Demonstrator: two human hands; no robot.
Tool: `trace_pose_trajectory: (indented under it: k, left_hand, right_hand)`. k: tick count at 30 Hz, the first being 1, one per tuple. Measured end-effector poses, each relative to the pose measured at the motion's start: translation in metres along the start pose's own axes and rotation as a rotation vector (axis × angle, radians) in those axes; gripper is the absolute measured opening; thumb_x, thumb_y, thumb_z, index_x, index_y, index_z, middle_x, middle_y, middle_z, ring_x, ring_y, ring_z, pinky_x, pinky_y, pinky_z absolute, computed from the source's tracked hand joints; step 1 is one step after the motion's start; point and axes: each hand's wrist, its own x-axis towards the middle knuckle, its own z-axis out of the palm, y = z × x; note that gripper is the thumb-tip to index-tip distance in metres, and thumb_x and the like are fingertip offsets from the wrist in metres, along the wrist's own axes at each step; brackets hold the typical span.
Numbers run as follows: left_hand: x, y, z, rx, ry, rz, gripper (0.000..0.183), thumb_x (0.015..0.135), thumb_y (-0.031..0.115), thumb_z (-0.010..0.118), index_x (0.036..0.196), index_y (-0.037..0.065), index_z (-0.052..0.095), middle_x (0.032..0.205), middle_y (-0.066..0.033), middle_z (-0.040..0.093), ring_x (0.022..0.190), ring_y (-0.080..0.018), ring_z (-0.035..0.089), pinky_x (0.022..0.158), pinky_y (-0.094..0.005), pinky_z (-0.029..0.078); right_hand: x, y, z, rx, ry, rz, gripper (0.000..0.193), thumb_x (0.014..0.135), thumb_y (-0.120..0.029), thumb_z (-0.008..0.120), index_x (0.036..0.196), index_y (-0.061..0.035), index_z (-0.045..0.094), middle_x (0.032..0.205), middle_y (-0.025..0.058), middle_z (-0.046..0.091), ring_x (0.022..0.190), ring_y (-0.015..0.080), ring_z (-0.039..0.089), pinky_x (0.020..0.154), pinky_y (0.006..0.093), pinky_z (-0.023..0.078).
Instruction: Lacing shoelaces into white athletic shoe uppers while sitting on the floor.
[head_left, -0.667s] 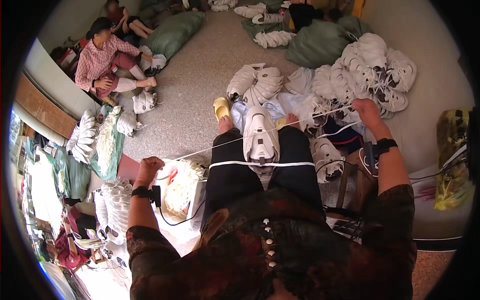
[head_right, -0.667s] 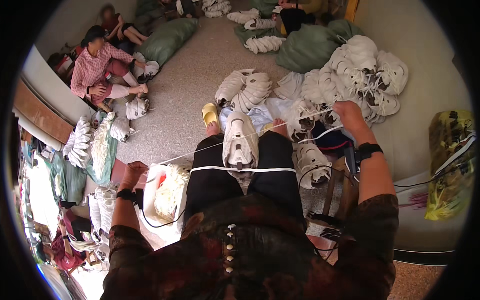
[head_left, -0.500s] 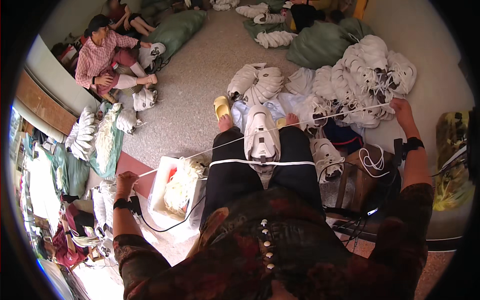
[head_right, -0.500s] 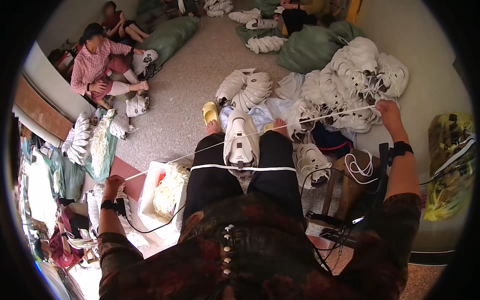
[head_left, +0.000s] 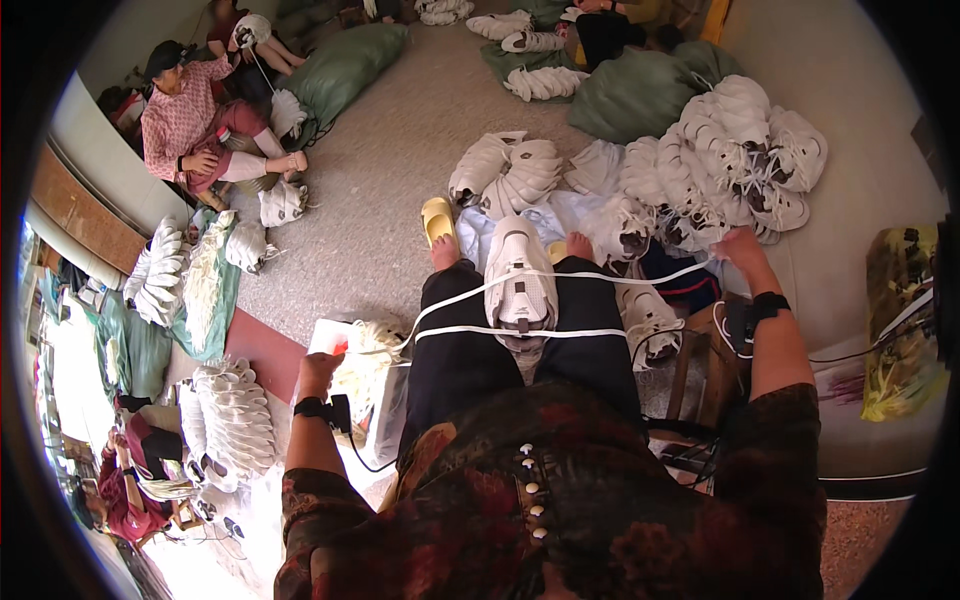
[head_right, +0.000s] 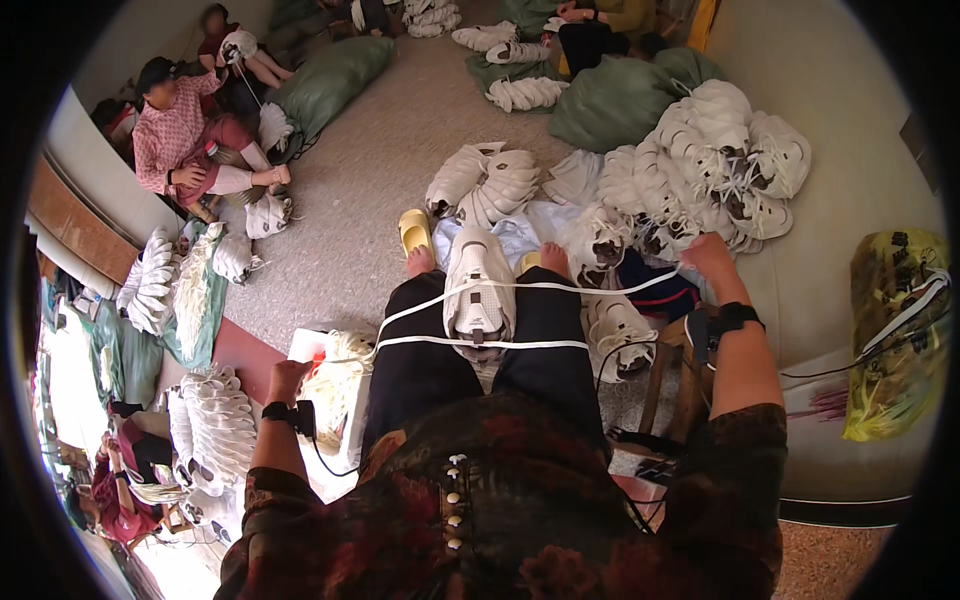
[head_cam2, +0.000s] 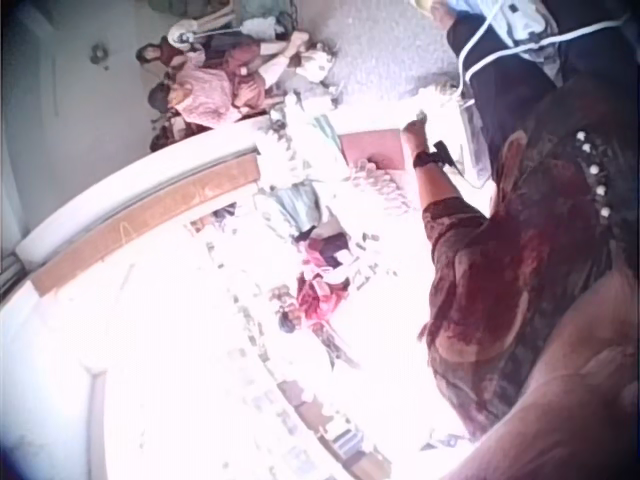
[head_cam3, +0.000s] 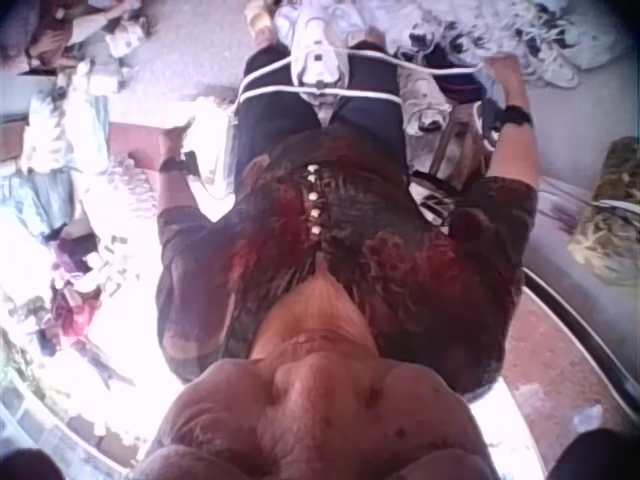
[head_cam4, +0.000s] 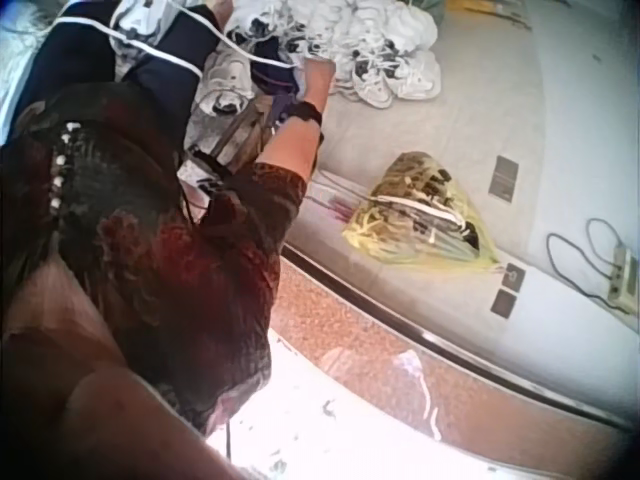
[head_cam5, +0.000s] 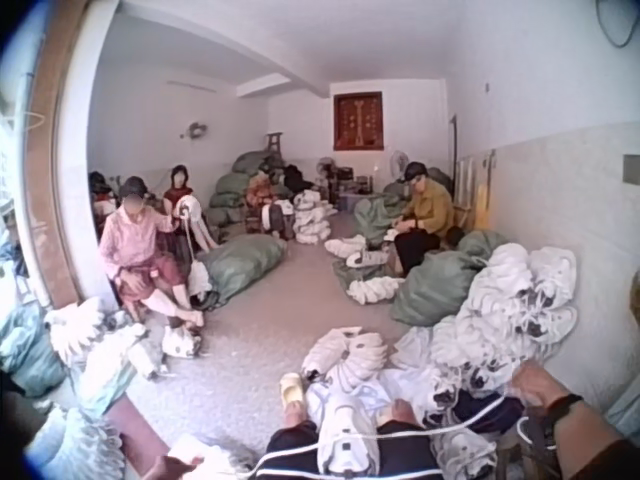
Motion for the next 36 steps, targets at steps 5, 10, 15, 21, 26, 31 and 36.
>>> trace_pose_trajectory:
  k: [5, 10, 15, 21, 26, 31, 36]
  left_hand:
    - [-0.044, 0.146, 0.111, -0.467, -0.804, 0.211, 0.009, 0.082, 0.012, 0.063, 0.079, 0.004, 0.06, 0.066, -0.0035, 0.061, 0.053, -0.0076, 0.056, 0.044, -0.0169, 0.041]
    - [-0.049, 0.197, 0.179, -0.303, -0.868, 0.349, 0.007, 0.079, 0.009, 0.065, 0.076, 0.005, 0.06, 0.066, 0.0015, 0.057, 0.056, -0.0062, 0.052, 0.05, -0.0178, 0.04]
    - [-0.043, 0.197, 0.199, -0.323, -0.67, 0.473, 0.012, 0.079, 0.009, 0.065, 0.069, 0.007, 0.059, 0.064, 0.0067, 0.051, 0.054, -0.0028, 0.043, 0.051, -0.0169, 0.037]
    - [-0.044, 0.197, 0.202, -0.349, -0.674, 0.467, 0.013, 0.08, 0.009, 0.064, 0.069, 0.007, 0.058, 0.064, 0.0065, 0.051, 0.055, -0.0022, 0.043, 0.052, -0.0169, 0.037]
    - [-0.047, 0.193, 0.2, -0.354, -0.629, 0.455, 0.014, 0.08, 0.009, 0.064, 0.068, 0.007, 0.057, 0.063, 0.0067, 0.051, 0.056, -0.0019, 0.044, 0.053, -0.0167, 0.038]
    - [-0.064, 0.197, 0.205, -0.51, -0.572, 0.44, 0.012, 0.079, 0.004, 0.061, 0.068, 0.001, 0.058, 0.06, 0.0009, 0.055, 0.049, -0.0055, 0.048, 0.046, -0.0201, 0.039]
    - [-0.093, 0.22, 0.217, -0.398, -0.634, 0.46, 0.006, 0.08, 0.002, 0.058, 0.074, 0.0, 0.059, 0.061, -0.0012, 0.056, 0.049, -0.0063, 0.051, 0.043, -0.0203, 0.041]
  right_hand:
    - [-0.075, -0.15, 0.152, 0.482, -0.895, -0.028, 0.013, 0.075, -0.004, 0.064, 0.065, -0.0017, 0.056, 0.06, 0.0055, 0.058, 0.051, 0.0119, 0.056, 0.045, 0.0219, 0.043]
    - [-0.07, -0.149, 0.247, 0.585, -0.301, -0.37, 0.021, 0.071, 0.002, 0.063, 0.057, 0.0012, 0.047, 0.057, 0.0013, 0.047, 0.079, 0.0103, 0.059, 0.057, 0.0225, 0.038]
    - [-0.08, -0.156, 0.254, 0.664, -0.231, -0.217, 0.019, 0.068, 0.003, 0.065, 0.059, -0.0011, 0.049, 0.072, 0.0041, 0.057, 0.082, 0.0139, 0.053, 0.08, 0.0267, 0.037]
    - [-0.071, -0.151, 0.266, 0.328, -0.068, -0.394, 0.02, 0.06, -0.003, 0.067, 0.058, 0.0012, 0.048, 0.055, 0.0135, 0.05, 0.053, 0.0294, 0.052, 0.052, 0.0364, 0.039]
    - [-0.093, -0.175, 0.277, -0.105, 0.195, -0.591, 0.006, 0.067, -0.005, 0.058, 0.068, -0.0008, 0.053, 0.064, 0.0185, 0.055, 0.068, 0.0353, 0.057, 0.061, 0.044, 0.045]
    - [-0.079, -0.164, 0.275, 0.16, 0.047, -0.354, 0.01, 0.068, -0.008, 0.061, 0.067, -0.002, 0.052, 0.063, 0.0176, 0.055, 0.066, 0.0353, 0.057, 0.06, 0.0438, 0.044]
    - [-0.103, -0.175, 0.267, -0.057, 0.126, -0.447, 0.012, 0.069, -0.009, 0.061, 0.071, -0.0014, 0.053, 0.066, 0.0172, 0.056, 0.065, 0.0343, 0.057, 0.059, 0.0435, 0.044]
